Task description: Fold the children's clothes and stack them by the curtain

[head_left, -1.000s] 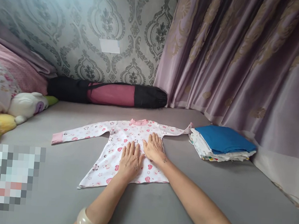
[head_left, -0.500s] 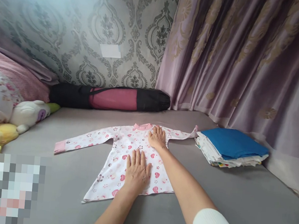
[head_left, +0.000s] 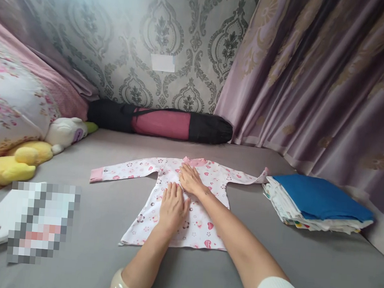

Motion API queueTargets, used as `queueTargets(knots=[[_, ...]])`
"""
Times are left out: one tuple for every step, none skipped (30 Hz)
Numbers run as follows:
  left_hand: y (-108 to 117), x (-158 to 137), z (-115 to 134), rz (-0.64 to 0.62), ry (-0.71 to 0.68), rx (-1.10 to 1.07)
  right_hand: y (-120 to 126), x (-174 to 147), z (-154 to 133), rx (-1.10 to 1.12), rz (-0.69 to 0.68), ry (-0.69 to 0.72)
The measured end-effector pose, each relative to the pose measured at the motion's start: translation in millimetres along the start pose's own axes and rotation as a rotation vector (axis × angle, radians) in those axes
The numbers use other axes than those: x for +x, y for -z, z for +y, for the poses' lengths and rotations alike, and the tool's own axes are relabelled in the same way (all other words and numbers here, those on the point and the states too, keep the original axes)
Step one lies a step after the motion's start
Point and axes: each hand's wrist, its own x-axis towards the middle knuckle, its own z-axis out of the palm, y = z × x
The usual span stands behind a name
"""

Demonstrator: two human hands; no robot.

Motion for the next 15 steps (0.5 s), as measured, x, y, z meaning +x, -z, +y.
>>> queueTargets(knots=[[-2, -1, 1, -0.027, 0.037, 0.024, -2, 5, -3, 0.007, -0.031, 0.027], [-4, -1, 2, -0.057, 0.066, 0.044, -4, 10, -5, 0.009, -0.049, 0.033], [-5, -2, 5, -0.085, 0.084, 0.062, -6, 15, -5, 0.005, -0.054, 0.026], [-5, -3, 8, -0.107, 0.094, 0.076, -7, 21, -5, -0.002, -0.046, 0.015], [-5, -3, 10, -0.119, 0.1, 0.086, -7, 27, -4, -0.014, -0.027, 0.006], [-4, -3, 12, -0.123, 0.103, 0.089, -7, 33, -4, -0.032, -0.003, 0.003], [-4, -2, 13, -0.12, 0.106, 0.087, -6, 39, -3, -0.055, 0.022, 0.004], [-3, -2, 13, -0.112, 0.107, 0.079, -5, 44, -2, -0.084, 0.044, 0.006], [-2, -1, 12, -0.099, 0.106, 0.069, -3, 49, -1, -0.114, 0.06, 0.008], [-1, 1, 10, -0.083, 0.102, 0.057, 0, 54, 0, -0.142, 0.069, 0.006], [-1, 2, 8, -0.068, 0.096, 0.045, 2, 58, 0, -0.164, 0.073, -0.001], [-1, 3, 5, -0.053, 0.091, 0.037, 5, 61, 1, -0.179, 0.075, -0.011], [-1, 5, 2, -0.042, 0.093, 0.032, 7, 65, 1, -0.188, 0.077, -0.021], [-1, 6, -1, -0.038, 0.101, 0.03, 9, 67, 2, -0.194, 0.08, -0.032], [-2, 8, -4, -0.044, 0.118, 0.032, 11, 69, 3, -0.196, 0.084, -0.042]])
